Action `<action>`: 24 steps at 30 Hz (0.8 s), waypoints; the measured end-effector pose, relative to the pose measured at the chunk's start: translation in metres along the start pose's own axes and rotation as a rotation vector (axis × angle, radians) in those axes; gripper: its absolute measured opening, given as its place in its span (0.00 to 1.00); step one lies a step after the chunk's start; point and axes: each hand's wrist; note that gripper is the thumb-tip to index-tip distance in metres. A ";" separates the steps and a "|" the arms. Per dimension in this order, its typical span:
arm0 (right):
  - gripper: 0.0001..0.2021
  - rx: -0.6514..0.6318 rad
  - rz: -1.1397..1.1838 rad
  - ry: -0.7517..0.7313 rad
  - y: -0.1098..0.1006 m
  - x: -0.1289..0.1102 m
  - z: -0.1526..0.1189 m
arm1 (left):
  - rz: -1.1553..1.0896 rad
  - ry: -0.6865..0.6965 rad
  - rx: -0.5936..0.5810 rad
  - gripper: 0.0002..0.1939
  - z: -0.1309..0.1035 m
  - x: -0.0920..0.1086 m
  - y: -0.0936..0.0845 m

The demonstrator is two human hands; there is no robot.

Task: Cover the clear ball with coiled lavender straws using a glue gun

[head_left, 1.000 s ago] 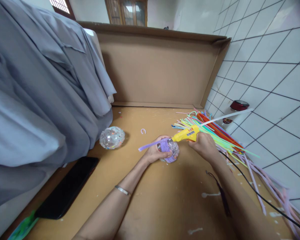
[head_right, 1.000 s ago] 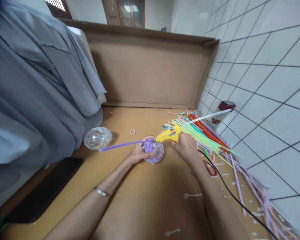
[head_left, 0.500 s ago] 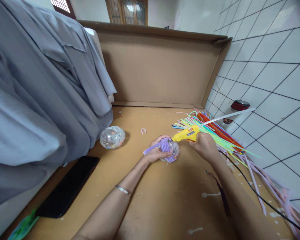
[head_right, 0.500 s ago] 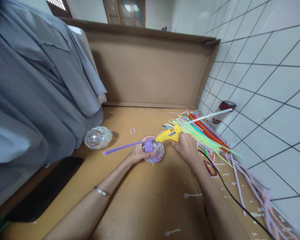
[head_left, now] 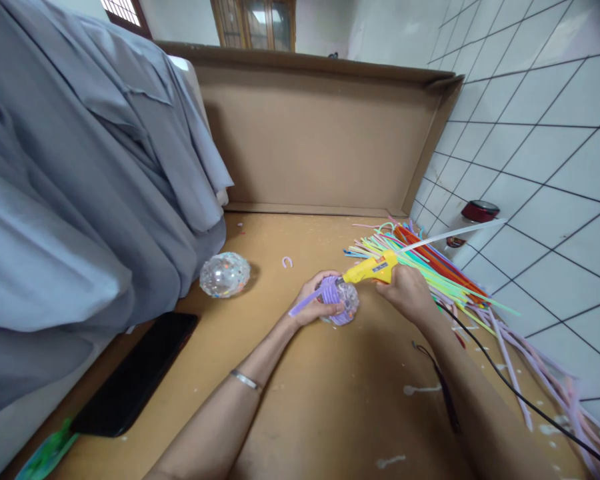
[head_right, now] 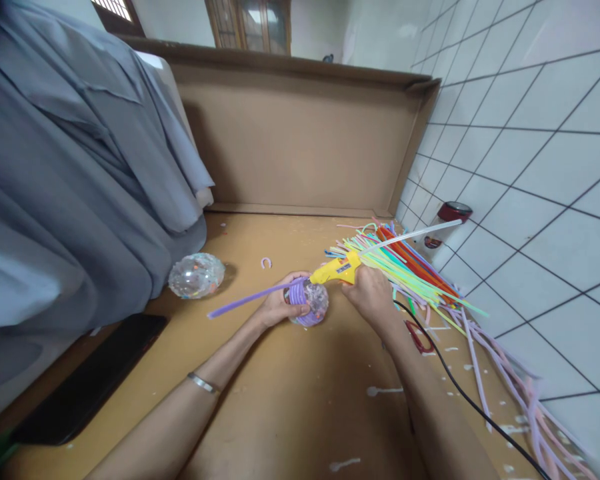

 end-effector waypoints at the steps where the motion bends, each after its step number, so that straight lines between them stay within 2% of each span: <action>1: 0.16 -0.008 0.001 -0.004 -0.001 0.000 0.000 | 0.004 0.002 -0.001 0.37 0.000 0.000 0.000; 6: 0.15 -0.045 0.006 0.004 -0.005 0.000 -0.001 | 0.010 0.016 -0.024 0.37 0.001 -0.005 -0.002; 17: 0.14 0.033 0.019 -0.030 0.007 0.004 0.002 | -0.002 -0.011 -0.013 0.39 0.000 -0.005 -0.002; 24: 0.13 0.053 0.021 -0.022 0.007 0.003 0.001 | 0.015 0.004 0.010 0.39 0.001 -0.004 -0.001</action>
Point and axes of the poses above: each hand's wrist, its own z-axis towards the middle knuckle, its own y-axis out of the palm, x = y × z, and after that the axes turned 3 degrees about -x, right-handed
